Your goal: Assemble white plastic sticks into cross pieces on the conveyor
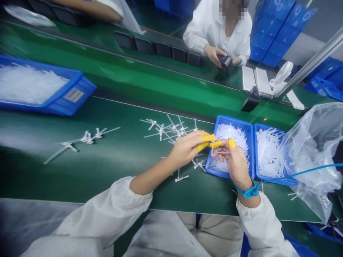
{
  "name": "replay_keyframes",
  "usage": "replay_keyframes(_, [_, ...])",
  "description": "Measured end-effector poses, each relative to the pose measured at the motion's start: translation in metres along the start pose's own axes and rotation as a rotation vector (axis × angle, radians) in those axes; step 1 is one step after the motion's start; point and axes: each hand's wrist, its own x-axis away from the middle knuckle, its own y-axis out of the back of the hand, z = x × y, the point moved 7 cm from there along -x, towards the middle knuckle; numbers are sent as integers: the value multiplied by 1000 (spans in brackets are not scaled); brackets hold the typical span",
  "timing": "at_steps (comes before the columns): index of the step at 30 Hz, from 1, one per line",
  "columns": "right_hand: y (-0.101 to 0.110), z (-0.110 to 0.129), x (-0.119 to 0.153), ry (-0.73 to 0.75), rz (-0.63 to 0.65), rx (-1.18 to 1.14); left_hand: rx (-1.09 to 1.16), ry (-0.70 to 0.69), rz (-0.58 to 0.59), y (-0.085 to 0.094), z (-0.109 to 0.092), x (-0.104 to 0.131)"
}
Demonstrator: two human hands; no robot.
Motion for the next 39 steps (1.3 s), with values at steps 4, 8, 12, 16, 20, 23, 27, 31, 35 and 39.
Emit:
replay_keyframes(4, [-3,3,-1,-10,30,35,11,-32,-15,-1,-1,1])
replay_keyframes(8, [-2,5,-1,11,15,53,108,214,-35,-2,12,1])
replay_keyframes(12, [7,8,0,85,-115,2,358,535,-38,-12,27,8])
replay_keyframes(16, [8,7,1,90,-141,5,586,655,-83,-25,31,12])
replay_keyframes(20, [3,4,1,65,-46,91,717,696,-83,-36,32,15])
replay_keyframes(23, [5,3,1,62,-48,102,764,722,-69,-40,32,17])
replay_keyframes(27, [6,2,0,58,-55,101,762,748,-78,-41,33,20])
replay_keyframes(31, [6,2,0,51,-54,144,738,764,-111,-40,34,20])
replay_keyframes(35, [12,5,1,73,-143,151,744,798,-191,-35,37,19])
replay_keyframes(39, [10,6,0,69,-127,133,832,837,-247,-35,38,21])
